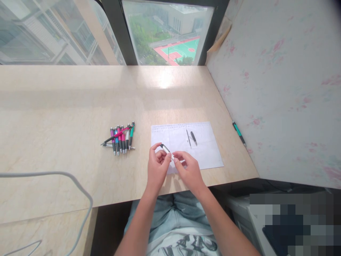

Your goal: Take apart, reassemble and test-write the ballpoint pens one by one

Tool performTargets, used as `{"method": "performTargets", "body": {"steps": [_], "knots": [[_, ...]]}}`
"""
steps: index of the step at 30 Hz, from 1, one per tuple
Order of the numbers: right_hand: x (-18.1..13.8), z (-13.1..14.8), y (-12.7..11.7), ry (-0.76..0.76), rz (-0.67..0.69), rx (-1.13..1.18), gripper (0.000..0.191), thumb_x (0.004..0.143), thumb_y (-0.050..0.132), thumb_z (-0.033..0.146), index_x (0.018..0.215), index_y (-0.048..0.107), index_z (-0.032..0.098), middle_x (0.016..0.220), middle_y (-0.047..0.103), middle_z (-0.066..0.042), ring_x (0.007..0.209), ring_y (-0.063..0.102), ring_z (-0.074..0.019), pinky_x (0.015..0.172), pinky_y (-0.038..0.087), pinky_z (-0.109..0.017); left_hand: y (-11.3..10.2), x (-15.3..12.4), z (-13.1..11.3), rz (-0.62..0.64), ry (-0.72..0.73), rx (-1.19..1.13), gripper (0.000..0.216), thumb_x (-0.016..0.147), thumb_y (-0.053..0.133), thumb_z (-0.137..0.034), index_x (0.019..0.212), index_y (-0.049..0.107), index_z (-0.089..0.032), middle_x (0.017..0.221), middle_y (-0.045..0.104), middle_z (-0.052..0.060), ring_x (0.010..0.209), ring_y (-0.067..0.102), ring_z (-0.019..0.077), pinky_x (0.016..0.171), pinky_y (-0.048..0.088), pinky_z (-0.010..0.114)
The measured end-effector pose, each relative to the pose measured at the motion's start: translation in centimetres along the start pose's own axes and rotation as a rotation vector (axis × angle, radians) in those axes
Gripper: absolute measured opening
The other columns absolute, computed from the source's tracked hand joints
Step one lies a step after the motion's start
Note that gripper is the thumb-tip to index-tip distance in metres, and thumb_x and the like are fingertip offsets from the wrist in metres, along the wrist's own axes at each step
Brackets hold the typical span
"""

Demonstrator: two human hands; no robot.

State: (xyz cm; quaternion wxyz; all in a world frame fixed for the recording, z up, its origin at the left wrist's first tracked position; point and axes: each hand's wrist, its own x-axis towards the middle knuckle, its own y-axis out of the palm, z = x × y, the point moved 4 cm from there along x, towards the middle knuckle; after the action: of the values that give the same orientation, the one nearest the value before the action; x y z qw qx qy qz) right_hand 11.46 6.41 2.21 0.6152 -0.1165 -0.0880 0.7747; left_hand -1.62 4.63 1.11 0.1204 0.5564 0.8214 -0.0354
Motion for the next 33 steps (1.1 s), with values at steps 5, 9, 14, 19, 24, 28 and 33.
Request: {"method": "performTargets", "body": {"steps": [5, 9, 14, 19, 24, 28, 33], "knots": [[0.2, -0.7, -1.2, -0.090, -0.053, -0.241, 0.025, 0.090, 0.048, 0.021, 0.108, 0.065, 0.020, 0.100, 0.068, -0.008, 0.081, 0.063, -0.0179, 0.069, 0.051, -0.029, 1.4, 1.9, -0.7, 0.078, 0.160, 0.356, 0.048, 0.078, 0.066, -0.026, 0.123, 0.052, -0.024, 0.079, 0.063, 0.000, 0.067, 0.059, 0.0161, 0.067, 0.042, 0.028], [0.1, -1.8, -2.7, -0.106, -0.114, -0.354, 0.027, 0.089, 0.046, 0.019, 0.110, 0.063, 0.019, 0.100, 0.068, -0.008, 0.079, 0.063, -0.0186, 0.071, 0.051, -0.032, 3.3, 3.9, -1.3, 0.102, 0.273, 0.567, 0.043, 0.080, 0.063, -0.022, 0.122, 0.055, -0.025, 0.072, 0.061, 0.000, 0.063, 0.057, 0.0183, 0.065, 0.038, 0.029], [-0.3, -2.2, -3.8, -0.104, -0.127, -0.318, 0.023, 0.090, 0.046, 0.021, 0.102, 0.066, 0.020, 0.095, 0.070, -0.007, 0.082, 0.065, -0.0192, 0.070, 0.052, -0.030, 5.4, 5.5, -1.6, 0.129, 0.300, 0.876, 0.034, 0.082, 0.060, -0.020, 0.115, 0.058, -0.019, 0.072, 0.062, 0.005, 0.071, 0.061, 0.0248, 0.069, 0.039, 0.032], [-0.6, -2.4, -4.3, -0.093, -0.159, -0.274, 0.022, 0.091, 0.045, 0.020, 0.097, 0.067, 0.020, 0.091, 0.071, -0.007, 0.084, 0.066, -0.0195, 0.071, 0.052, -0.030, 5.7, 5.7, -1.5, 0.118, 0.233, 0.993, 0.034, 0.084, 0.059, -0.023, 0.117, 0.058, -0.016, 0.070, 0.062, 0.009, 0.073, 0.063, 0.0304, 0.071, 0.041, 0.037], [-0.8, -2.3, -4.5, -0.103, -0.158, -0.270, 0.022, 0.091, 0.045, 0.021, 0.098, 0.066, 0.021, 0.091, 0.070, -0.006, 0.081, 0.064, -0.0189, 0.069, 0.050, -0.029, 4.0, 5.0, -1.7, -0.005, 0.233, 0.708, 0.053, 0.075, 0.071, -0.027, 0.126, 0.057, -0.020, 0.061, 0.055, 0.000, 0.069, 0.060, 0.0260, 0.070, 0.038, 0.032], [-1.7, -1.8, -4.7, -0.183, -0.102, -0.296, 0.019, 0.092, 0.047, 0.025, 0.083, 0.063, 0.021, 0.075, 0.064, -0.003, 0.067, 0.057, -0.0167, 0.064, 0.044, -0.029, 2.3, 2.1, -2.0, 0.102, 0.341, 0.738, 0.026, 0.086, 0.059, -0.031, 0.110, 0.063, -0.024, 0.075, 0.061, 0.002, 0.065, 0.055, 0.0193, 0.065, 0.036, 0.028], [-3.4, -2.2, -5.1, -0.318, 0.003, -0.238, 0.037, 0.093, 0.043, 0.026, 0.056, 0.038, 0.023, 0.054, 0.036, 0.003, 0.051, 0.037, -0.0127, 0.052, 0.030, -0.028, -0.1, -3.1, -0.6, 0.225, 0.372, 0.527, 0.026, 0.092, 0.048, -0.029, 0.068, 0.053, -0.022, 0.060, 0.048, -0.001, 0.056, 0.045, 0.0145, 0.057, 0.034, 0.027]]}}
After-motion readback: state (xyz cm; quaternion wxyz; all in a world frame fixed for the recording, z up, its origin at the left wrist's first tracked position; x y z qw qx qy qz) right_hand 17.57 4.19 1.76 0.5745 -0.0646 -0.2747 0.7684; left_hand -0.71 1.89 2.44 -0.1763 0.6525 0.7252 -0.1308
